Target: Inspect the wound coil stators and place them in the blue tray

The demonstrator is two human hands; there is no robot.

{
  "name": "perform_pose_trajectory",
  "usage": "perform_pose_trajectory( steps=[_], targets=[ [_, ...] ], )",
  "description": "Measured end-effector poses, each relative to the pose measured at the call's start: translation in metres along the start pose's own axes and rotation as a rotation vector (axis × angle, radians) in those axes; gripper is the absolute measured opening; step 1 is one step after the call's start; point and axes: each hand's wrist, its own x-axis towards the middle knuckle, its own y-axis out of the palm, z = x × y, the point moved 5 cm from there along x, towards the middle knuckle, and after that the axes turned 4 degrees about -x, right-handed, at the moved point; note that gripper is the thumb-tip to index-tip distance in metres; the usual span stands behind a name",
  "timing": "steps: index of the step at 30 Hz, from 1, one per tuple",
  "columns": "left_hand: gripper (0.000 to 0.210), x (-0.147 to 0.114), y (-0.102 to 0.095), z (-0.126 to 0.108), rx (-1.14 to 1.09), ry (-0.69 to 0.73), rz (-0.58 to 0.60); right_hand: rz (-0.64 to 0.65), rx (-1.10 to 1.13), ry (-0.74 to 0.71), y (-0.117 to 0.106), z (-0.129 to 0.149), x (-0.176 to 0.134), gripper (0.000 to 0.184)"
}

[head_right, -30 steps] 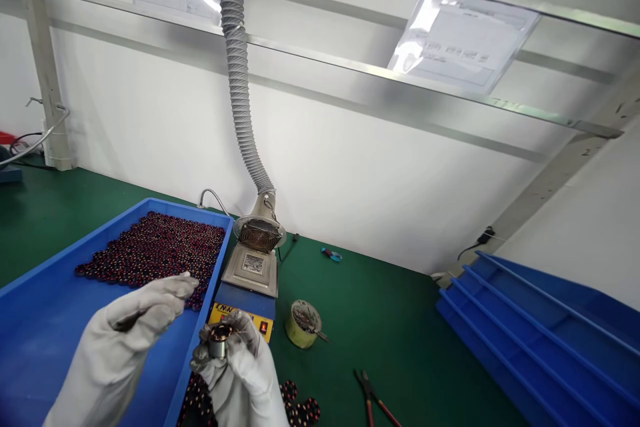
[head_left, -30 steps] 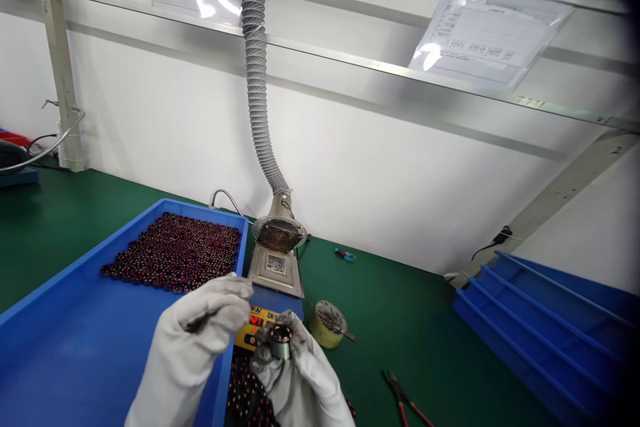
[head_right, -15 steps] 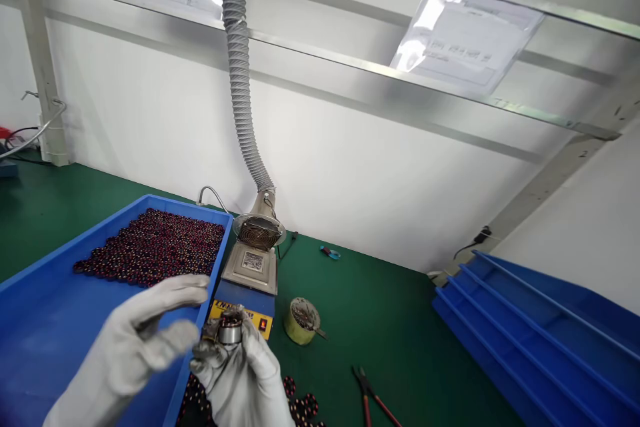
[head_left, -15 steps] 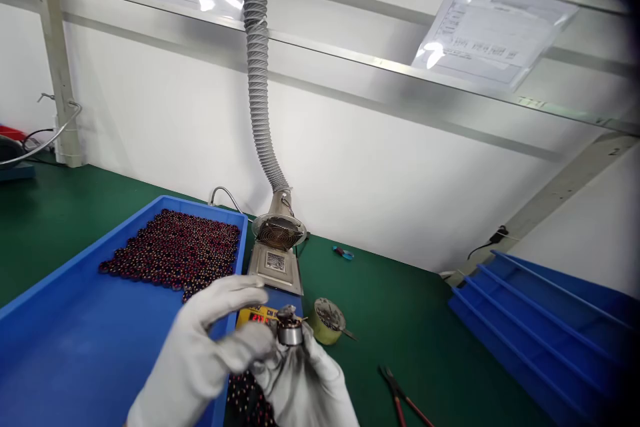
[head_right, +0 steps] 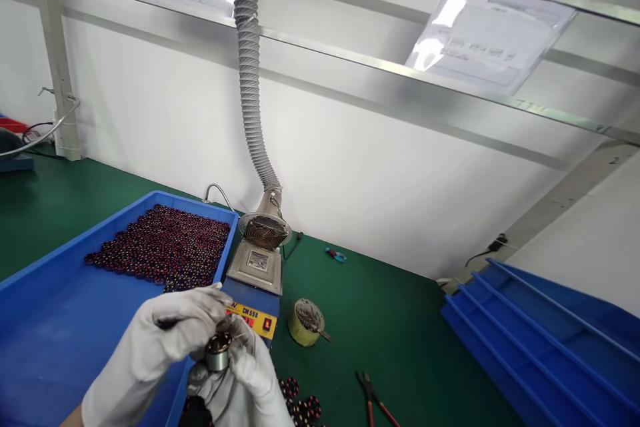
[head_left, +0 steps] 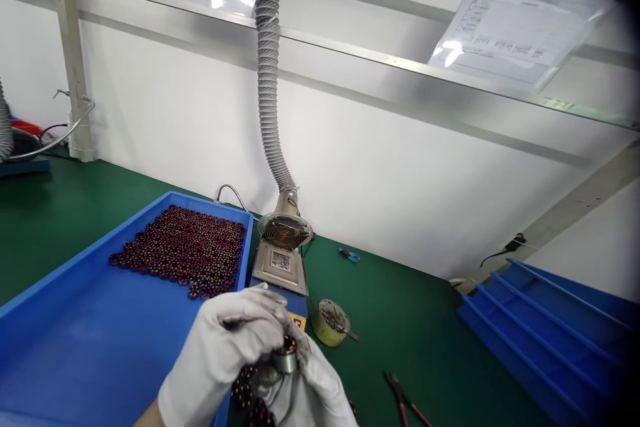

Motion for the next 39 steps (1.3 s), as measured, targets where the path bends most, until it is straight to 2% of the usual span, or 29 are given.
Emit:
perform_pose_trajectory(
  steps=[3,4,6,7,10,15,18,20,21,24,25,26,28,31,33,34,36,39],
  targets=[
    [0.004,-0.002,-0.01,-0.006,0.036,-0.053,-0.148,-0.04,-0.13,-0.019,-0.002,0.009,-0.004,0.009],
    [0.009,-0.002,-0.01,-0.006,0.1,-0.112,-0.125,-0.062,-0.157,-0.027,-0.002,0.012,-0.006,0.01],
    [0.022,-0.004,-0.004,-0.002,0.23,-0.254,0.018,-0.093,-0.177,-0.04,-0.003,0.014,-0.007,0.01],
    [0.022,-0.004,0.0,0.0,0.255,-0.287,0.092,-0.101,-0.181,-0.045,-0.003,0.014,-0.007,0.009],
    [0.013,-0.005,0.007,0.002,0.192,-0.244,0.156,-0.113,-0.2,-0.07,-0.003,0.013,-0.005,0.007],
    [0.009,-0.007,0.013,0.004,-0.026,-0.171,0.072,-0.116,-0.197,-0.09,0.001,0.01,-0.005,0.013],
    [0.002,-0.009,0.004,0.001,-0.222,-0.14,-0.091,-0.103,-0.199,-0.075,0.003,0.011,-0.005,0.015],
    [0.004,-0.009,-0.003,-0.003,-0.222,-0.132,-0.161,-0.097,-0.199,-0.067,0.002,0.013,-0.006,0.013],
    [0.009,-0.009,-0.004,-0.004,-0.166,-0.16,-0.147,-0.099,-0.207,-0.068,0.0,0.014,-0.006,0.012],
    [0.021,-0.009,0.004,-0.001,0.076,-0.339,0.049,-0.151,-0.282,-0.135,-0.005,0.02,-0.007,0.011],
    [0.019,-0.01,0.007,0.0,0.118,-0.348,0.103,-0.175,-0.309,-0.168,-0.007,0.022,-0.008,0.011],
    [0.017,-0.01,0.011,-0.002,0.138,-0.315,0.132,-0.196,-0.329,-0.2,-0.008,0.023,-0.008,0.011],
    [0.016,-0.01,0.015,-0.008,0.148,-0.162,0.131,-0.223,-0.343,-0.24,-0.009,0.022,-0.008,0.01],
    [0.015,-0.013,0.012,-0.019,0.172,0.05,0.061,-0.34,-0.354,-0.421,-0.003,0.022,-0.012,0.009],
    [0.013,-0.013,0.005,-0.023,0.21,0.099,-0.028,-0.434,-0.364,-0.575,0.005,0.02,-0.019,0.008],
    [0.01,-0.013,0.001,-0.023,0.239,0.081,-0.072,-0.478,-0.389,-0.661,0.01,0.019,-0.024,0.015],
    [0.015,-0.01,-0.003,-0.015,0.288,-0.067,-0.102,-0.549,-0.531,-0.868,0.023,0.019,-0.036,0.029],
    [0.038,-0.007,0.012,0.007,0.182,-0.332,0.08,-0.643,-0.897,-1.249,0.045,0.02,-0.056,0.035]
  ],
)
